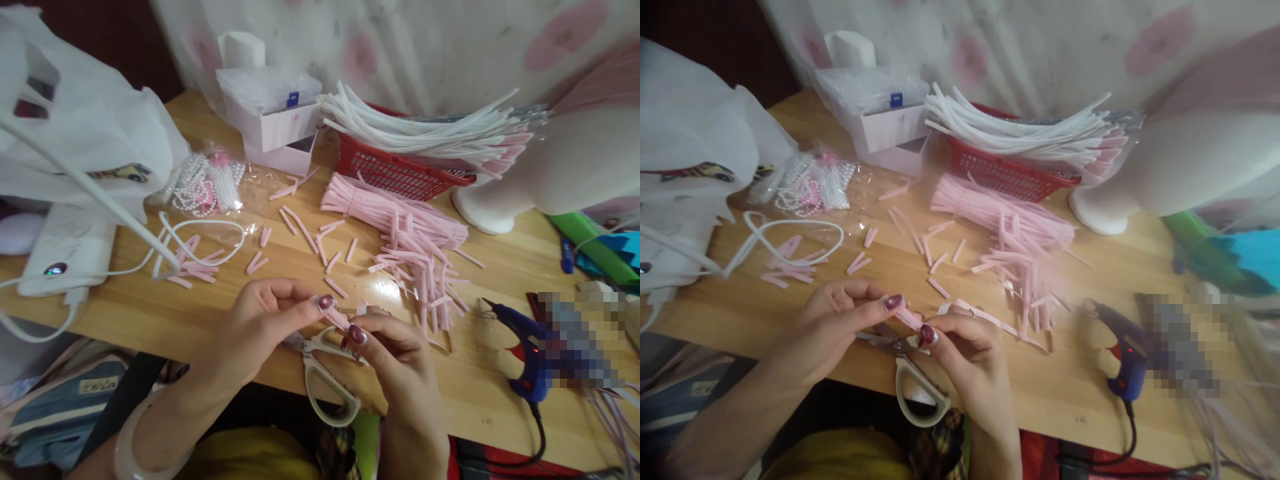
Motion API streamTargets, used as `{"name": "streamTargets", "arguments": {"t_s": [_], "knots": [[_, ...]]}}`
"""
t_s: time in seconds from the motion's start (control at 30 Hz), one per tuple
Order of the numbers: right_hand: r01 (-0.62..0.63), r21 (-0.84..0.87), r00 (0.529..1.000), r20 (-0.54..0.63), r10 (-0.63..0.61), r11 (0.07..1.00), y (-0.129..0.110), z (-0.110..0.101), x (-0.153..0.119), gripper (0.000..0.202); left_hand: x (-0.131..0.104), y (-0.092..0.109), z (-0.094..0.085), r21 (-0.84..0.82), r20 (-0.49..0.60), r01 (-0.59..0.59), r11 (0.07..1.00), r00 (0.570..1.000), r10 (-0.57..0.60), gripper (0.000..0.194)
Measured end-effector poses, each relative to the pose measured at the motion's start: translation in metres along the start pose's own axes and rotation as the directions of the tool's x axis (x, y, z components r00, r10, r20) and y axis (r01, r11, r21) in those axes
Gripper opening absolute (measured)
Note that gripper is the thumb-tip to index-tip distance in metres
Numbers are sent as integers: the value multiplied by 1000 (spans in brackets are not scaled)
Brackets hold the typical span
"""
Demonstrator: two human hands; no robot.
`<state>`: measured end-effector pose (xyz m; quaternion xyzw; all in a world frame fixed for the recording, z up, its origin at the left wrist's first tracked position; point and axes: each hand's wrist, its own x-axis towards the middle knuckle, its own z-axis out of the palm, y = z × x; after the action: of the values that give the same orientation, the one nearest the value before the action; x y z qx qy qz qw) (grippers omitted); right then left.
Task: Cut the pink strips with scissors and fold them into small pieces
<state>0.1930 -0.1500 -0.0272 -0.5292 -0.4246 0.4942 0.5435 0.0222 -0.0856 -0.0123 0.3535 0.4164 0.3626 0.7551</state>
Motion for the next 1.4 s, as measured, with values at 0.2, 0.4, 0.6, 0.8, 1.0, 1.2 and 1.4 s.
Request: {"name": "streamTargets", "arguments": {"t_s": [0.2, 0.4, 0.6, 0.8, 1.0, 1.2, 1.4], "knots": [[27, -32, 992, -126, -31, 999, 4, -9, -3, 7, 5, 0, -13, 97, -143, -182, 979, 970, 195, 19], [7, 9, 990, -139, -6, 1000, 2, 4, 0, 7, -3, -11, 6, -24, 35, -5, 1000, 999, 6, 35], [-28, 31, 995, -92, 30, 999, 1, 5, -1, 8, -4, -13, 23, -52, -40, -66, 996, 997, 64, 19], [-36, 11, 996, -87, 37, 999, 5, 0, -3, 11, -3, -9, 21, -32, -27, -46, 998, 999, 45, 17], [-11, 50, 994, -110, 17, 999, 9, 1, -6, 10, -1, -10, 20, -125, 28, 1, 992, 1000, 2, 14], [81, 33, 996, -28, -80, 996, 8, 1, -10, 9, 1, -8, 16, -240, 177, 58, 969, 984, -15, 14], [104, -25, 993, -55, -106, 994, 7, 3, -8, 9, -1, -8, 13, -216, 58, 40, 976, 998, -28, 21]]}}
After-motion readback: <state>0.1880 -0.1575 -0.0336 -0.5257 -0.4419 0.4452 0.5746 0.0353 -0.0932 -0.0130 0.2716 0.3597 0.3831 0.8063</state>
